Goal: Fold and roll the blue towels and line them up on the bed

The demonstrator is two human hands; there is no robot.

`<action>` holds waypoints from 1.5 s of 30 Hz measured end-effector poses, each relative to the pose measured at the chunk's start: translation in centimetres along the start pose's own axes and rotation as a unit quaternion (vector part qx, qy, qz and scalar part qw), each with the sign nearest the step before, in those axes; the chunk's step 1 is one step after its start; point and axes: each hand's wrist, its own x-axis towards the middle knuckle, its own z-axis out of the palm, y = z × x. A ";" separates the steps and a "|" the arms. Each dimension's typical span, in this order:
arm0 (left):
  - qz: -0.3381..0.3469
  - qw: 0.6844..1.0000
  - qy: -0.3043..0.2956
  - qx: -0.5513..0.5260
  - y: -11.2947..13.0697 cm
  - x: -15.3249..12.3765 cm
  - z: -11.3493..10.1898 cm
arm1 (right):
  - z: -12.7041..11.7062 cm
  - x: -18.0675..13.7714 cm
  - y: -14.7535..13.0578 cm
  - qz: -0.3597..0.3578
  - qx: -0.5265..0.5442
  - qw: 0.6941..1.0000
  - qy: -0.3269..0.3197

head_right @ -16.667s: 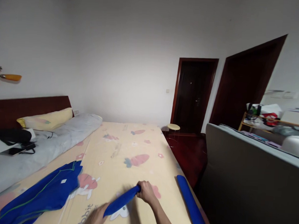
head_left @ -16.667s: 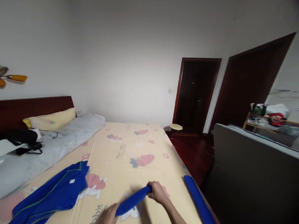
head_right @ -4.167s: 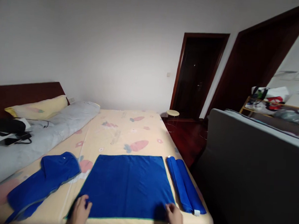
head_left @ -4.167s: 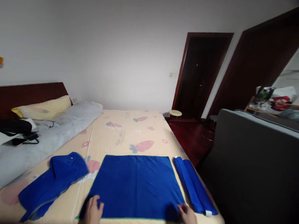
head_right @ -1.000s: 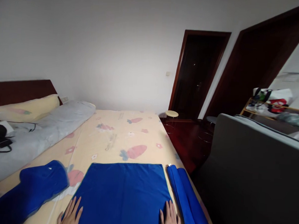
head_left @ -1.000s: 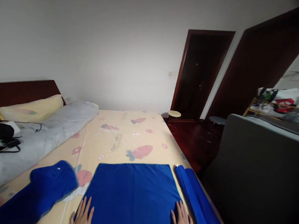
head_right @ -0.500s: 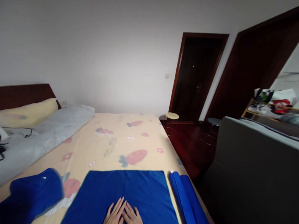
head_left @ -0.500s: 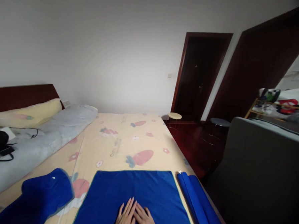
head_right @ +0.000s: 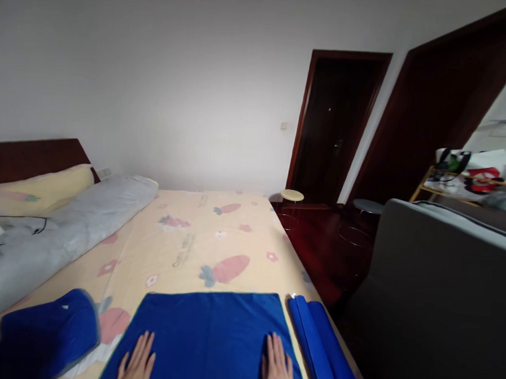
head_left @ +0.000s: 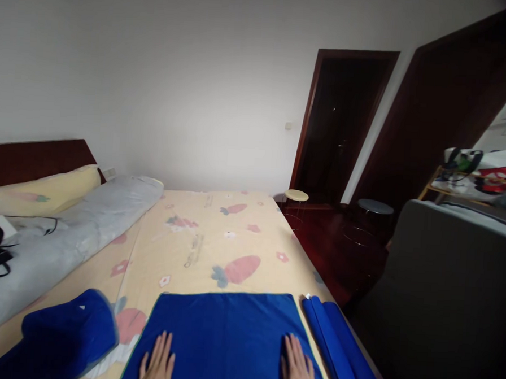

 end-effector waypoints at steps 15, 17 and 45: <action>0.058 0.995 -0.086 0.000 3.6 9.9 0.1 | 0.1 10.7 -3.9 -0.137 0.019 0.978 -0.157; -0.014 0.996 -0.084 0.039 0.6 11.3 -0.2 | 0.0 12.2 -1.2 -0.071 -0.032 0.989 -0.126; -0.006 0.996 -0.081 0.026 4.1 12.5 -0.3 | 1.3 13.4 -3.2 -0.016 -0.076 0.993 -0.091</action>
